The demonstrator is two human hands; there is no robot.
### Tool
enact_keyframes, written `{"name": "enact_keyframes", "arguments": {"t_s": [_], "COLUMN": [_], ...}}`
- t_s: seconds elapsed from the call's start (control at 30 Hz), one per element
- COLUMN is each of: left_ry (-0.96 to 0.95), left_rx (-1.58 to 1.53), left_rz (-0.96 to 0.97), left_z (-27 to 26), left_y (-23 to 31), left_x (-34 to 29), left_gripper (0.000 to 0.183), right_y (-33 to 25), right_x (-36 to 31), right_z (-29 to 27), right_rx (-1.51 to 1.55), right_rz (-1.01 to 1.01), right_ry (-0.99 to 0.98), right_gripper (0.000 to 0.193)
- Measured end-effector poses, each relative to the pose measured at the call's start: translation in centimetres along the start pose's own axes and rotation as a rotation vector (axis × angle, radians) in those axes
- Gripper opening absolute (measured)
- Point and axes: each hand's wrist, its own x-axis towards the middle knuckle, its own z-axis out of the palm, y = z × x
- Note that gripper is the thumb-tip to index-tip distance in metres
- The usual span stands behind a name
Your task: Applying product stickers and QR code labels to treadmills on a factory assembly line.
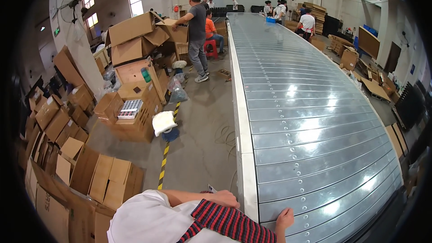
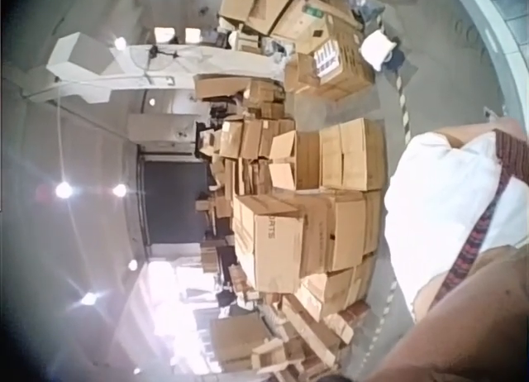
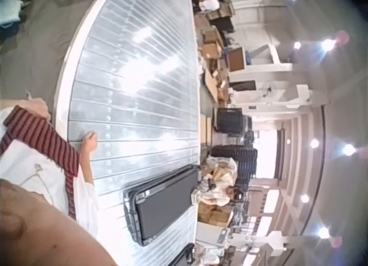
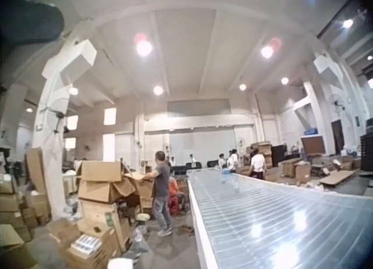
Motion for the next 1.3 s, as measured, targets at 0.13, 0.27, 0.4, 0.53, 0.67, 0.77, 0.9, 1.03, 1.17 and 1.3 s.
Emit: {"name": "enact_keyframes", "arguments": {"t_s": [0.13, 0.27, 0.4, 0.53, 0.67, 0.77, 0.9, 1.03, 1.17, 1.3], "left_ry": [0.016, 0.019, -0.002, 0.021, 0.017, 0.012, 0.017, 0.025, 0.007, 0.049], "left_rx": [0.007, -0.002, 0.011, -0.009, -0.034, -0.041, -0.055, -0.045, -0.048, -0.069], "left_rz": [-0.022, -0.027, -0.048, -0.053, -0.072, -0.077, -0.070, -0.051, -0.059, -0.040], "left_z": [0.1, 0.2, 0.4, 0.7, 0.8, 0.8, 1.1, 1.1, 1.0, 1.2], "left_y": [0.2, 0.4, 0.1, 0.5, 0.8, 0.9, 0.9, 1.0, 0.9, 0.7], "left_x": [-0.1, -0.5, -0.7, -0.9, -1.1, -1.1, -1.1, -1.2, -1.2, -1.3], "left_gripper": [0.015, 0.015, 0.015, 0.015, 0.015, 0.015, 0.014, 0.014, 0.014, 0.014], "right_y": [-0.2, -0.1, 0.1, -0.1, 0.0, 0.2, 0.0, 0.1, -0.2, -0.1], "right_x": [-0.1, -0.3, -0.2, -0.2, -0.2, -0.2, -0.2, -0.2, -0.1, -0.1], "right_z": [-0.2, 0.0, 0.3, -0.2, -0.1, 0.1, 0.0, -0.2, -0.3, -0.2], "right_rx": [-0.007, 0.002, 0.019, 0.010, -0.011, -0.001, 0.004, -0.019, -0.015, 0.006], "right_rz": [-0.008, 0.010, -0.019, -0.019, -0.001, 0.007, 0.027, 0.015, 0.027, 0.011], "right_ry": [-0.003, 0.006, 0.030, 0.015, -0.021, -0.035, -0.035, -0.030, -0.054, -0.036], "right_gripper": [0.019, 0.019, 0.018, 0.018, 0.018, 0.018, 0.018, 0.017, 0.017, 0.017]}}
